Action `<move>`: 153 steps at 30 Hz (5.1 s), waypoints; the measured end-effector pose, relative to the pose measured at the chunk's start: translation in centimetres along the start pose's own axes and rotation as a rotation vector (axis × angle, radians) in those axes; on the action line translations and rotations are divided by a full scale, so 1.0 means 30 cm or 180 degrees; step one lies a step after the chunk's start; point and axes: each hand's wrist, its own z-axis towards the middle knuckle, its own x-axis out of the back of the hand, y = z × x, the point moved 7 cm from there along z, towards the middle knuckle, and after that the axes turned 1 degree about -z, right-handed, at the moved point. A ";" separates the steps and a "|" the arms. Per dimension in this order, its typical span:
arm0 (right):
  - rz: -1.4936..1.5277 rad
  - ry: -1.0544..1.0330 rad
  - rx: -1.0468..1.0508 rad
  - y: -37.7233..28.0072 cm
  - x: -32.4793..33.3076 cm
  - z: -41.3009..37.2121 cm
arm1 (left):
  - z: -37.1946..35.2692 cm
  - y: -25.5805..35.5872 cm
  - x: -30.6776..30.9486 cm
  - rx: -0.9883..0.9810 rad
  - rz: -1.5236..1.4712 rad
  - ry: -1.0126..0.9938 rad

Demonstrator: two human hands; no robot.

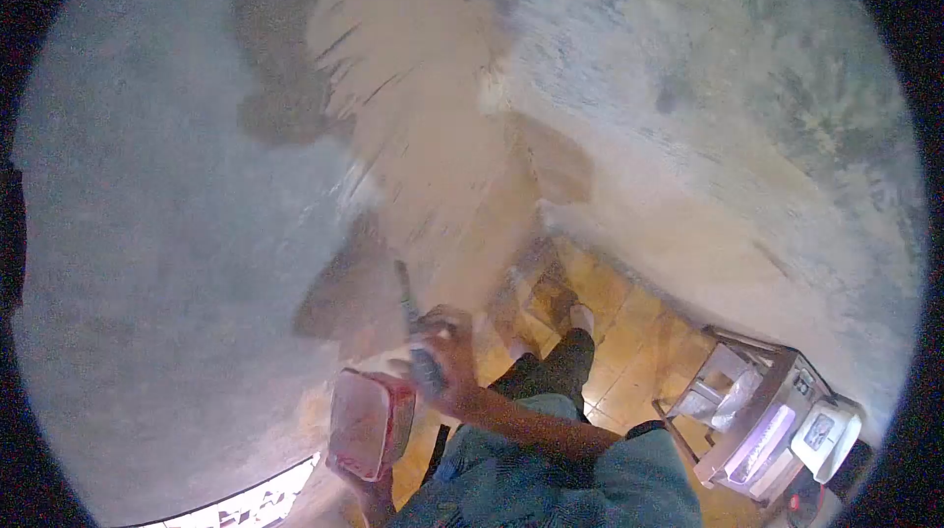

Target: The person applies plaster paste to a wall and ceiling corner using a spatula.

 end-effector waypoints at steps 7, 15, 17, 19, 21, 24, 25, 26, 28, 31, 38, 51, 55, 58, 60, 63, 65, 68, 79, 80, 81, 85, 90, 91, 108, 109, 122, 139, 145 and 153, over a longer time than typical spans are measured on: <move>0.3434 0.1363 -0.1898 0.091 0.276 0.026 | 0.056 -0.073 -0.120 0.0739 -0.0589 -0.0856; 0.3150 0.0918 -0.1484 -0.077 0.509 0.131 | 0.078 -0.164 -0.425 0.1275 -0.0446 -0.1975; 0.3208 0.0571 -0.1348 -0.092 0.545 0.179 | 0.078 -0.170 -0.533 0.0883 -0.0445 -0.2185; 0.2971 0.0411 -0.1487 -0.080 0.579 0.215 | 0.073 -0.173 -0.620 0.0873 -0.0610 -0.2058; 0.2814 0.0233 -0.1518 -0.079 0.613 0.263 | 0.066 -0.154 -0.715 0.0661 -0.0622 -0.1937; 0.2807 -0.0063 -0.1564 -0.040 0.677 0.325 | 0.044 -0.126 -0.836 0.0256 -0.0451 -0.1788; 0.2827 -0.0113 -0.1647 -0.029 0.694 0.344 | 0.041 -0.126 -0.874 0.0190 -0.0489 -0.1786; 0.2839 -0.0156 -0.1725 -0.029 0.713 0.365 | 0.037 -0.125 -0.911 0.0128 -0.0528 -0.1792; 0.2724 -0.0247 -0.1753 -0.037 0.755 0.392 | 0.019 -0.121 -0.953 0.0044 -0.0549 -0.1697; 0.2380 -0.0607 -0.1348 -0.059 0.795 0.453 | -0.003 -0.103 -1.014 -0.0103 -0.0524 -0.1664; 0.0205 -0.1678 0.1051 -0.307 0.818 0.524 | -0.034 -0.067 -1.031 -0.0240 -0.0321 -0.1245; -0.0337 -0.2366 0.1737 -0.433 0.831 0.441 | -0.019 -0.035 -1.005 -0.0561 -0.0281 -0.1340; -0.0297 -0.2144 0.1547 -0.438 0.893 0.486 | -0.050 -0.049 -1.008 -0.0566 -0.0243 -0.1168; -0.0160 -0.1704 0.1242 -0.371 0.957 0.561 | -0.056 -0.047 -1.001 -0.0726 -0.0230 -0.1141; 0.0094 -0.1069 0.0802 -0.238 1.027 0.569 | -0.057 -0.041 -0.985 -0.0859 -0.0108 -0.1161; -0.0340 -0.0973 0.0675 -0.251 0.968 0.662 | -0.057 -0.018 -0.964 -0.0990 0.0090 -0.1251; -0.0545 -0.1071 0.0469 -0.326 0.846 0.742 | -0.070 0.014 -0.967 -0.0970 0.0131 -0.1334; -0.1133 -0.1509 -0.0159 -0.361 0.652 0.829 | -0.067 0.008 -0.944 -0.1146 0.0337 -0.1552; -0.0928 -0.2684 -0.0906 -0.204 0.337 0.780 | -0.047 0.057 -0.870 -0.1157 0.0332 -0.1440; -0.0881 -0.2767 -0.0948 -0.180 0.332 0.769 | -0.045 0.053 -0.867 -0.1159 0.0385 -0.1403; -0.0914 -0.2769 -0.1053 -0.170 0.332 0.758 | -0.042 0.051 -0.863 -0.1120 0.0412 -0.1394; -0.0842 -0.2819 -0.1393 -0.101 0.337 0.717 | -0.034 0.028 -0.868 -0.1113 0.0513 -0.1436; -0.0865 -0.2600 -0.1716 -0.037 0.363 0.693 | -0.033 0.010 -0.867 -0.1003 0.0599 -0.1406; -0.0806 -0.2572 -0.1783 -0.016 0.364 0.690 | -0.028 0.007 -0.863 -0.0958 0.0610 -0.1341; -0.0219 -0.2125 -0.2313 0.175 0.458 0.671 | -0.031 -0.013 -0.866 -0.1165 0.0786 -0.0975; -0.0187 -0.2183 -0.2333 0.178 0.454 0.665 | -0.030 -0.016 -0.868 -0.1157 0.0800 -0.0943; 0.0063 -0.2212 -0.2404 0.250 0.451 0.602 | -0.003 -0.058 -0.903 -0.1149 0.0770 -0.0690; 0.2878 0.0952 -0.1172 0.346 0.693 0.549 | 0.146 -0.245 -0.622 -0.0580 -0.0375 -0.0390; 0.1250 0.1179 -0.0233 0.491 0.589 0.524 | 0.076 -0.192 -0.557 -0.0636 -0.0288 -0.0494; 0.0095 0.1225 0.0481 0.332 0.418 0.526 | 0.024 -0.189 -0.418 -0.0376 -0.0320 -0.0306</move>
